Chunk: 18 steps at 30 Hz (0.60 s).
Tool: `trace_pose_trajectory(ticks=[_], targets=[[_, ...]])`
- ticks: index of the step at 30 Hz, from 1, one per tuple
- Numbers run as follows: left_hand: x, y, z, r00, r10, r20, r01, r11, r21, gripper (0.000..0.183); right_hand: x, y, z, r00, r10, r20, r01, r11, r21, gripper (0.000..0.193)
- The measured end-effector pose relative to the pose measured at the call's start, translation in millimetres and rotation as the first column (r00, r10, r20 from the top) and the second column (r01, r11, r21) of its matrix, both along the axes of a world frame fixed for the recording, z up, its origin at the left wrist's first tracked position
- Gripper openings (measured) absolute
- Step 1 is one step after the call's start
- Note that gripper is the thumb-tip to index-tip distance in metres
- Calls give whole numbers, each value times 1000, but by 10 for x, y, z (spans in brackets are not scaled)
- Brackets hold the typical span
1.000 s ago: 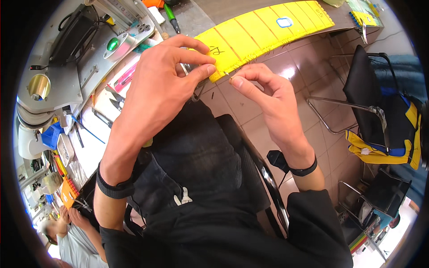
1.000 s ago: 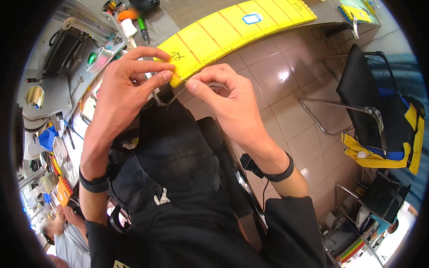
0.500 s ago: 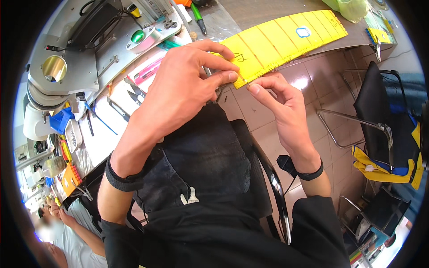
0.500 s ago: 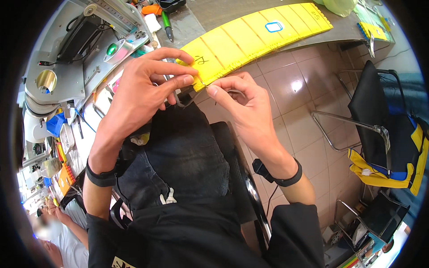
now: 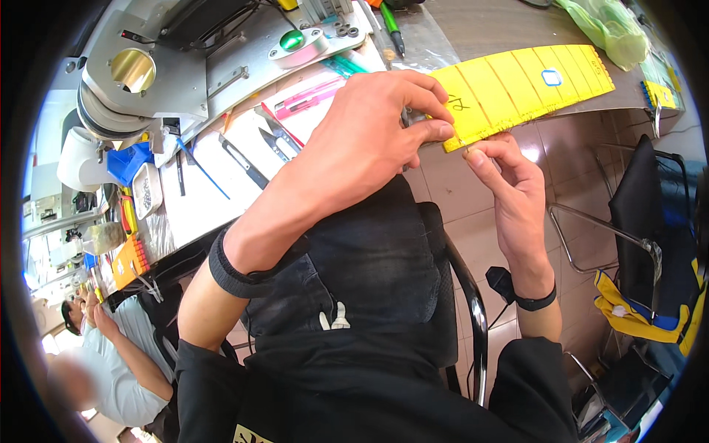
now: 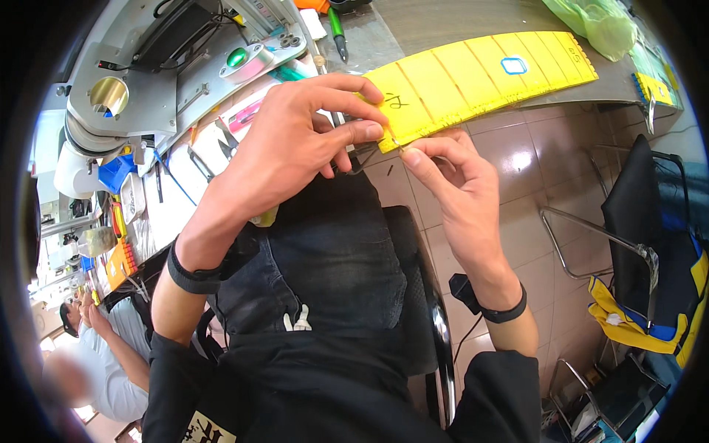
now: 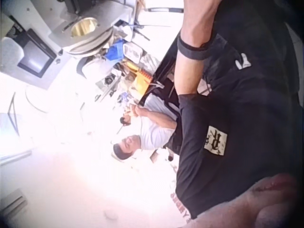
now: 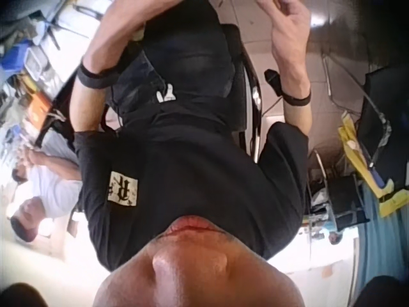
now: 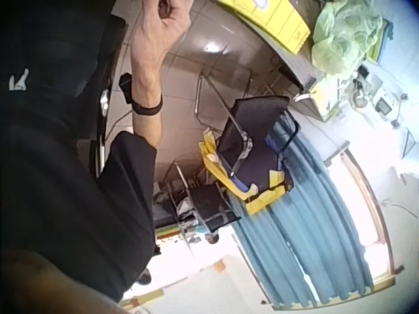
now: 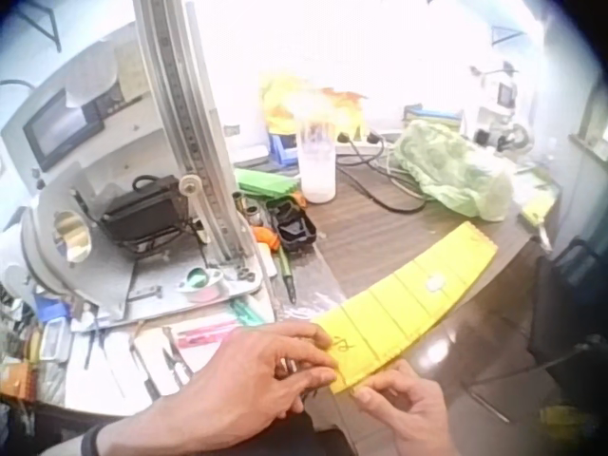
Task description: Applying glue and precision assembling small metal and plastic components using various hand tools at a fabrication workbench.
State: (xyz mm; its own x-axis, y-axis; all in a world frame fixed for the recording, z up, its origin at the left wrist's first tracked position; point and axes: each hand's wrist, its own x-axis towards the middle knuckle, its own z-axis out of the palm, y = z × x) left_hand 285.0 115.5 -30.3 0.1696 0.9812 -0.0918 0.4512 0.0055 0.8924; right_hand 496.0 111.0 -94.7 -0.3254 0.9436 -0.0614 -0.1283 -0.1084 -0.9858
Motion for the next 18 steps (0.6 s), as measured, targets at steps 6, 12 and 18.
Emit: trace_pose_trajectory(ticks=[6,12,18], targets=[[-13,3,-21,1000,5,-17,-6,1000,-25,18,-3,2,-27,999,4,34,-4,1000,1,10],[-35,27,-83,1000,-1,-21,1,1000,21,20,-20,17,-40,999,11,43,-11,1000,5,11],[-31,42,-99,1000,6,-11,-6,1000,10,21,-50,12,-23,998,-17,57,16,1000,15,12]])
